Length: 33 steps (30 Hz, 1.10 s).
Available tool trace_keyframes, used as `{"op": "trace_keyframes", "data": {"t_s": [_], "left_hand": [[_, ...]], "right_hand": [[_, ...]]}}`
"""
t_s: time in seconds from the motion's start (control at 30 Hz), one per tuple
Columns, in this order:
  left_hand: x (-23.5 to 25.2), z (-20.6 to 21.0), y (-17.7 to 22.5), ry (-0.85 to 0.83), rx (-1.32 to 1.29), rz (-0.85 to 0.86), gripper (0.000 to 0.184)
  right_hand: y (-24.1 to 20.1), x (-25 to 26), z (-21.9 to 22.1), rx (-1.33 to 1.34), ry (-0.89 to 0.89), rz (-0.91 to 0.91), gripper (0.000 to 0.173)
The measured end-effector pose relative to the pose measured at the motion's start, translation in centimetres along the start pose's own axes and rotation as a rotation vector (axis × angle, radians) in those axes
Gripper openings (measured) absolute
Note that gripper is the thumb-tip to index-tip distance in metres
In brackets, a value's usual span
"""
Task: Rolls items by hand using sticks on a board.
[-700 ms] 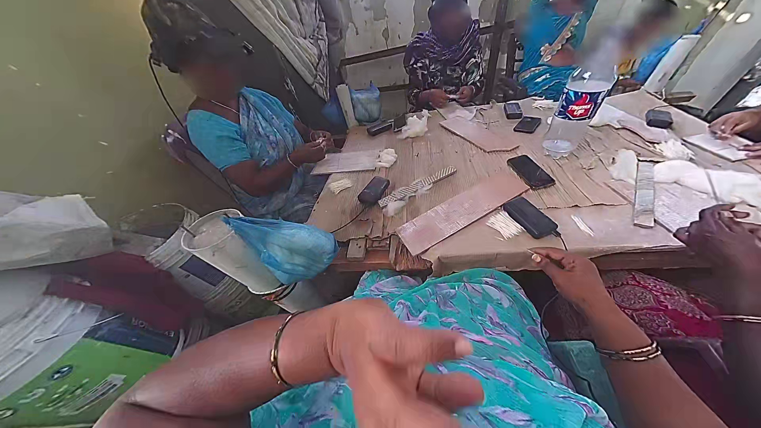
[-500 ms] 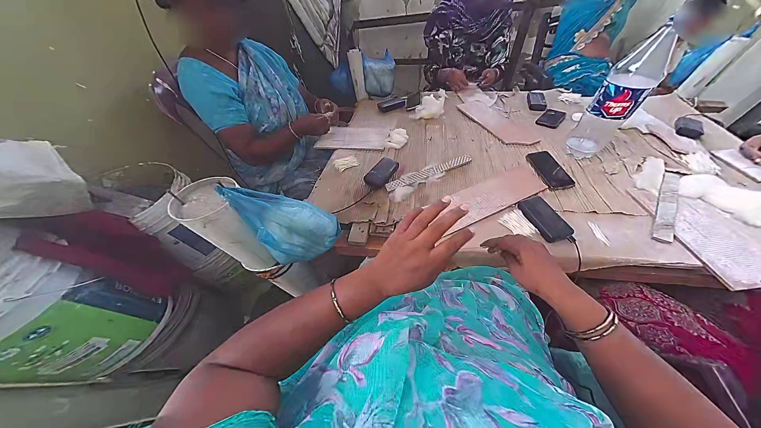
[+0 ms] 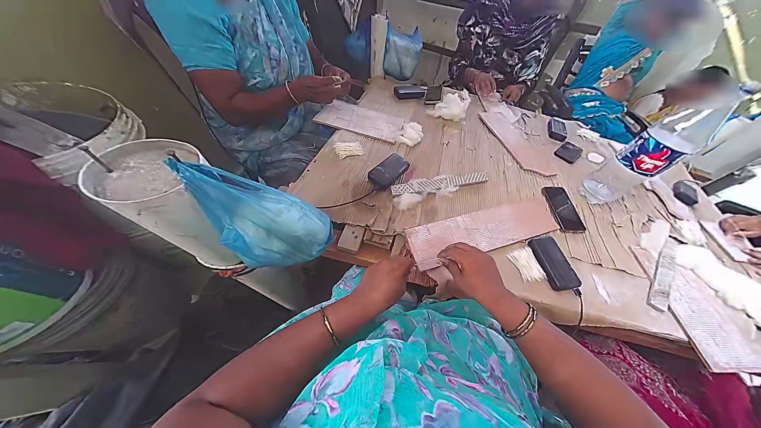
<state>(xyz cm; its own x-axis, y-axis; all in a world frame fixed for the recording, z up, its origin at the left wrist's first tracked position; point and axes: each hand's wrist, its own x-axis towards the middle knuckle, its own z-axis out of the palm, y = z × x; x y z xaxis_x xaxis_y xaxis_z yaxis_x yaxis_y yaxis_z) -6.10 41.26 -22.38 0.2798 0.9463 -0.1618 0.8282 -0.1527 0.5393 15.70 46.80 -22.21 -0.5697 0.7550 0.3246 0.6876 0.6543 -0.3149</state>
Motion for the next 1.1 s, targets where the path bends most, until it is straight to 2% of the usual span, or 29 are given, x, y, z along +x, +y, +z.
{"op": "trace_keyframes", "data": {"t_s": [0.2, 0.37, 0.47, 0.57, 0.73, 0.9, 1.1], "left_hand": [[1.8, -1.2, -2.7, 0.088, -0.178, -0.075, 0.04], [2.2, -0.1, -3.3, 0.067, -0.115, 0.0, 0.045], [2.2, -0.1, -3.4, 0.038, -0.079, 0.033, 0.043], [2.2, -0.5, -3.2, -0.03, -0.077, 0.024, 0.041], [2.0, -0.8, -3.1, -0.068, -0.111, 0.053, 0.041], [2.3, -0.6, -3.3, -0.102, -0.109, 0.052, 0.04], [2.2, 0.0, -3.4, -0.069, -0.069, 0.062, 0.039]], "right_hand": [[5.0, 7.7, -0.5, -0.072, 0.049, 0.166, 0.014], [9.1, 14.0, 2.6, -0.112, 0.027, 0.187, 0.042], [11.0, 16.2, 4.9, -0.102, 0.032, 0.133, 0.038], [11.6, 17.3, 6.4, -0.1, 0.004, 0.106, 0.026], [11.9, 17.9, 7.7, -0.144, 0.004, 0.014, 0.016], [12.8, 17.9, 8.2, -0.274, 0.027, -0.095, 0.014], [12.7, 17.9, 7.7, -0.293, -0.038, -0.086, 0.016]]}}
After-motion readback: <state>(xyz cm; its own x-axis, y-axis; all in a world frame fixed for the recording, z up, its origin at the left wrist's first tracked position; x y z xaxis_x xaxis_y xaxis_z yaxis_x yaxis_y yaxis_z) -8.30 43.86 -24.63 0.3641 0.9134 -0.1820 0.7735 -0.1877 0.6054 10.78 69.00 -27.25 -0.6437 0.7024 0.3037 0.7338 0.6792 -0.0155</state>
